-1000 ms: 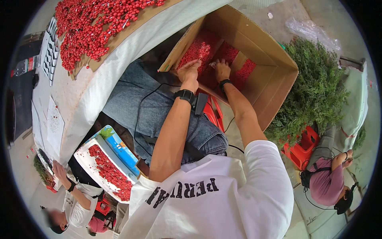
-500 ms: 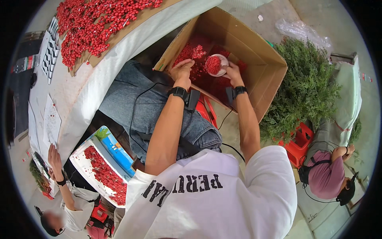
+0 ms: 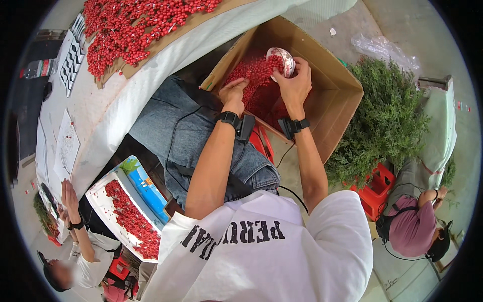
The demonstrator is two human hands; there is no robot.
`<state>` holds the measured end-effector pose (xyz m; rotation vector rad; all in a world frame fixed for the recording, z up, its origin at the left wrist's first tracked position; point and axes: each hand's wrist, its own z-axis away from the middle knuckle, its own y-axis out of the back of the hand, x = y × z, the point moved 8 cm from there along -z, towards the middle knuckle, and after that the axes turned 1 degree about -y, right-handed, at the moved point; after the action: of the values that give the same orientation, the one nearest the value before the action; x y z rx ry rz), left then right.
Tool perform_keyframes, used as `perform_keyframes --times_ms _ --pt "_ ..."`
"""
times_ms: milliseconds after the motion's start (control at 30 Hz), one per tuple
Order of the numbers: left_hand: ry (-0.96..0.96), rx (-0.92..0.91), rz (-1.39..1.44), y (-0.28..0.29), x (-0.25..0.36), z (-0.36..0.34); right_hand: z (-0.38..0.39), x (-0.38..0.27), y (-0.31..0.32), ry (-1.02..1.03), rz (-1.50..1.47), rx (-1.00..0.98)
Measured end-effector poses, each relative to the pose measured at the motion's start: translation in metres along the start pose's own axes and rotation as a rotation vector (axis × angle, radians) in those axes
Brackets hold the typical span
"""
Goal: Packing small red artificial berry ornaments into small round containers and then placing them into a larger cardboard box.
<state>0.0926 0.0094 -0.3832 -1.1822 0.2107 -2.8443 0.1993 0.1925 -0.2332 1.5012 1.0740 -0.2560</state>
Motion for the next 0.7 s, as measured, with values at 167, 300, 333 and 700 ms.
perform_keyframes --times_ms 167,300,333,700 --pt "0.006 0.002 0.006 0.0 0.0 -0.005 -0.008 0.028 -0.008 -0.138 -0.135 0.069" --pt "0.006 0.004 0.014 0.007 0.008 -0.012 0.016 0.105 -0.055 -0.285 0.019 0.096" --pt "0.017 0.001 0.015 0.011 0.005 -0.01 0.034 0.14 -0.083 -0.407 0.006 -0.087" --pt "0.135 -0.061 -0.007 -0.005 0.01 0.008 0.116 0.278 -0.225 -0.347 0.177 -0.935"
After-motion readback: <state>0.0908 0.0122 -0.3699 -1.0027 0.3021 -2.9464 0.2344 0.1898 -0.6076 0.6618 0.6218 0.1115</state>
